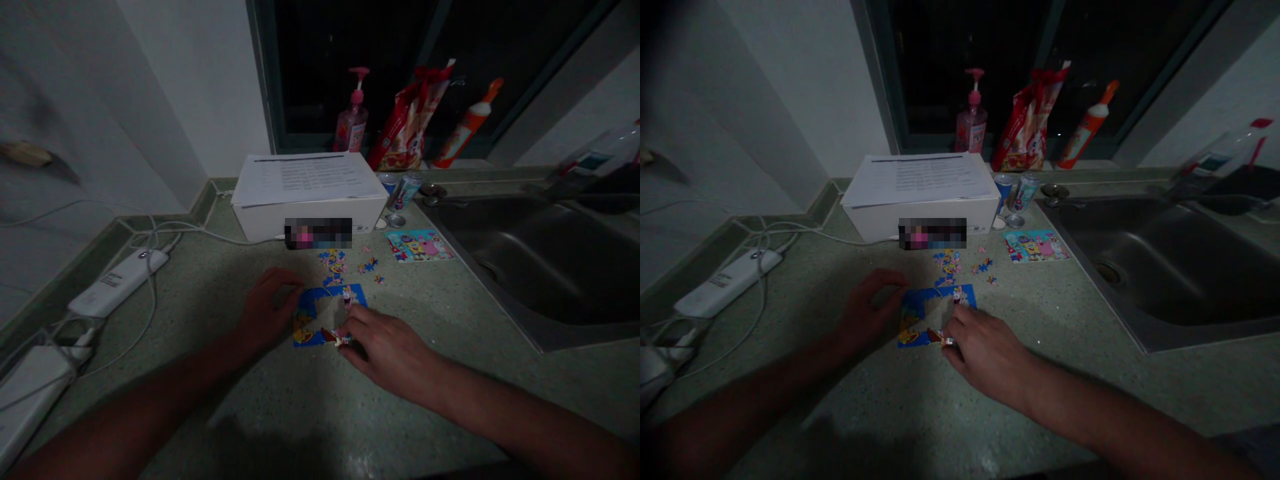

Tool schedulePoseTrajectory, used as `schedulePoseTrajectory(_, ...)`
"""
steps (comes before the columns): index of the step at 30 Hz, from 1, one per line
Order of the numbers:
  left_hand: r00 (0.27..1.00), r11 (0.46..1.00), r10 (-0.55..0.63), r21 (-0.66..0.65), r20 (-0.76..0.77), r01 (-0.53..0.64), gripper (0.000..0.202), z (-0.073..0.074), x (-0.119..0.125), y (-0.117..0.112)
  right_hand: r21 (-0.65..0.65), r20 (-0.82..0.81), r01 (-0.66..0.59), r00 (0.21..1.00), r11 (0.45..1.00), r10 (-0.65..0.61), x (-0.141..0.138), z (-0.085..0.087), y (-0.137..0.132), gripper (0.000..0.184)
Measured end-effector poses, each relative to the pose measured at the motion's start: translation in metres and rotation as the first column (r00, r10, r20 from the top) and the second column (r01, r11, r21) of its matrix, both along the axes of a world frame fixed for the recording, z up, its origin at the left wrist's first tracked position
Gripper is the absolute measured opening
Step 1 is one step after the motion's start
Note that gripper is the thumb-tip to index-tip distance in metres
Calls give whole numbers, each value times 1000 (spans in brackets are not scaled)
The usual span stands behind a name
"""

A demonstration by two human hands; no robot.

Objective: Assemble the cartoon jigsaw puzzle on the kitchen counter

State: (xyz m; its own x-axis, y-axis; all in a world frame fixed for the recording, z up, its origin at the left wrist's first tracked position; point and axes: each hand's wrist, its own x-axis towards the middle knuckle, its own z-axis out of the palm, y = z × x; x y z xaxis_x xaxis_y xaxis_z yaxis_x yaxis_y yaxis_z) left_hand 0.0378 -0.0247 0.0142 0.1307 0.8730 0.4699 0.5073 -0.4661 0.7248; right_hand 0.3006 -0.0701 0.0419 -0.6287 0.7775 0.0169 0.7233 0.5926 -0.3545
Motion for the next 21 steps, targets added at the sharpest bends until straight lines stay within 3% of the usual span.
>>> schedulePoseTrajectory(5, 1000, 1000, -3, -7, -15, 3, 10, 2, 0, -1, -39, -27, -20, 999, 999, 19, 0, 4, -1, 6)
schedulePoseTrajectory(10, 999, 999, -30, -13, -37, 30, 9, 4, 1, -6, -179, -206, -40, 979, 983, 2, 2, 5, 2, 11)
schedulePoseTrajectory(13, 988, 987, -141, 68, -56, 144, 8, 8, 3, -13, -322, -376, 19, 915, 947, -146, 0, 0, 6, 7)
schedulePoseTrajectory(16, 948, 938, -302, 146, -96, 314, 10, 11, 6, -19, -457, -517, 33, 804, 889, -295, -4, -8, 10, 6)
schedulePoseTrajectory(21, 874, 862, -441, 176, -201, 476, 22, 10, 10, -24, -545, -600, -14, 705, 838, -379, -10, -16, 11, 11)
